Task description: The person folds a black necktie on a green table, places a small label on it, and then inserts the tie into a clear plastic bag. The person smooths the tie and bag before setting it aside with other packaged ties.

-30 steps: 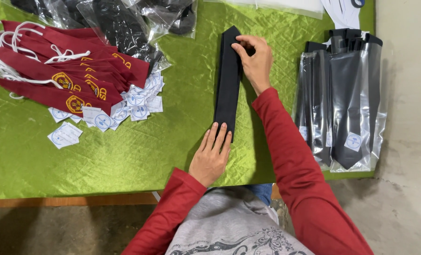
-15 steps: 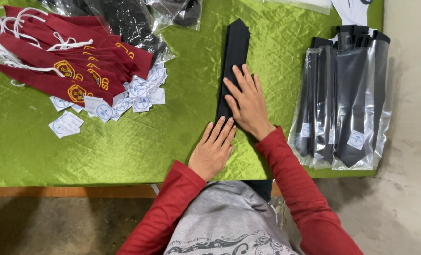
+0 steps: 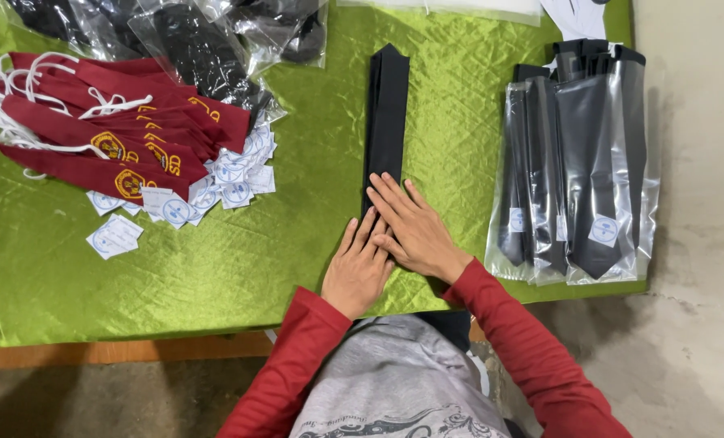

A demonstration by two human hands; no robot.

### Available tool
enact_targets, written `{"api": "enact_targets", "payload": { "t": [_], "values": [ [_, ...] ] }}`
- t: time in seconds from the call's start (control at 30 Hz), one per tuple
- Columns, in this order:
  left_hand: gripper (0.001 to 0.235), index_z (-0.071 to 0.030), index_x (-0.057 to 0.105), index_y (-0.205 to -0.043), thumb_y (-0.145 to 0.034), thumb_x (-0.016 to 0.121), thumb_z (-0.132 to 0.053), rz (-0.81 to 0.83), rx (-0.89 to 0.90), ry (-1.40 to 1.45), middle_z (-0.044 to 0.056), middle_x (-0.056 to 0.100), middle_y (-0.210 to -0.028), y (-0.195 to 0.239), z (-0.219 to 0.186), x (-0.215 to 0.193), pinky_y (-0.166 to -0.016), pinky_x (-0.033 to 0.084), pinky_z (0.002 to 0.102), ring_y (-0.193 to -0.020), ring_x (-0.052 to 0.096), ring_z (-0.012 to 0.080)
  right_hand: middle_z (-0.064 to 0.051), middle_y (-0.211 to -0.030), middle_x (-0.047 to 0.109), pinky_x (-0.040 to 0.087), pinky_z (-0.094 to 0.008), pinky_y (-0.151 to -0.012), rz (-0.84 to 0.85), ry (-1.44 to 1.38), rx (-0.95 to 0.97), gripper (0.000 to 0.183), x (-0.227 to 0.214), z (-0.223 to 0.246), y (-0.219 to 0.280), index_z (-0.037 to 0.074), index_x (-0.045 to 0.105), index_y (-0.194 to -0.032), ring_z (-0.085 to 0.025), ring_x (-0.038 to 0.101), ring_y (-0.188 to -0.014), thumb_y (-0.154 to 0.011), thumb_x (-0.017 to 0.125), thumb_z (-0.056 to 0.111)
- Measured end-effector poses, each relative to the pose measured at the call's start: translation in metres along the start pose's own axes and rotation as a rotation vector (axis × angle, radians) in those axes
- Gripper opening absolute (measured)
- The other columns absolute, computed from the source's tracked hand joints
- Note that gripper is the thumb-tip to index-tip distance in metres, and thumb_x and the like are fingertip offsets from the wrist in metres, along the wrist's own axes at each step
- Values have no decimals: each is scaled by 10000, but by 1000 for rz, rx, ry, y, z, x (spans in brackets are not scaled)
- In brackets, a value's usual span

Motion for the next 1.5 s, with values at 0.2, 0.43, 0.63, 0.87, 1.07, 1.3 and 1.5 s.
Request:
{"api": "enact_targets", "payload": {
  "t": [0.2,0.43,0.63,0.87,1.07,1.3,1.5],
  "values": [
    [546,-35,482,-1486,-1045,466,-355,1,-20,1,163,393,-1623,1,0,4,-1281,159,492,-1551,278,337,-138,-1697,276,96,-501,-1271,7,92,14,719,-1,-25,-24,65,329,-1613,-302,209,-1579,-1076,366,543],
    [624,-47,374,-1569,-1050,441,-387,23,-24,-30,148,279,-1692,0,-2,-4,-1282,127,492,-1575,214,346,-112,-1721,220,65,-502,-1273,-1,192,72,700,-4,-66,-60,92,305,-1636,-293,177,-1591,-1090,379,524],
    [640,-39,342,-1586,-1051,429,-380,29,-22,-33,152,235,-1710,0,-2,-2,-1285,115,496,-1582,182,364,-108,-1728,189,66,-535,-1268,-10,167,118,676,-9,-93,-90,95,303,-1643,-310,153,-1591,-1115,377,511],
    [642,-41,346,-1586,-1054,423,-391,14,-26,-40,144,248,-1706,1,-2,-3,-1285,110,491,-1583,185,361,-79,-1740,140,36,-524,-1272,-11,167,149,679,-9,-120,-113,120,276,-1657,-288,111,-1600,-1124,342,536],
    [640,-59,355,-1593,-1082,373,-444,44,-18,-97,117,254,-1702,1,-3,-7,-1289,182,470,-1577,205,340,-92,-1732,64,28,-504,-1293,87,178,180,660,-14,-124,-126,79,136,-1663,-264,42,-1603,-1146,279,463],
    [772,-60,349,-1604,-1046,397,-590,54,-69,-99,91,238,-1709,10,-9,-8,-1280,199,487,-1579,190,353,-85,-1726,122,57,-547,-1278,74,211,191,607,-16,-118,-127,80,188,-1661,-288,81,-1595,-1161,283,411],
    [831,-68,315,-1619,-1037,354,-661,63,-91,-112,76,204,-1720,12,-9,-9,-1281,200,476,-1585,179,335,-82,-1728,117,37,-588,-1264,74,223,208,604,-16,-115,-125,97,197,-1664,-288,66,-1594,-1157,266,417]
  ]
}}
Point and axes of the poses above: each hand's wrist, its own y-axis away from the middle knuckle, its own x-axis out of the palm, z = x × y, the point moved 8 cm from there along -y, towards the middle knuckle
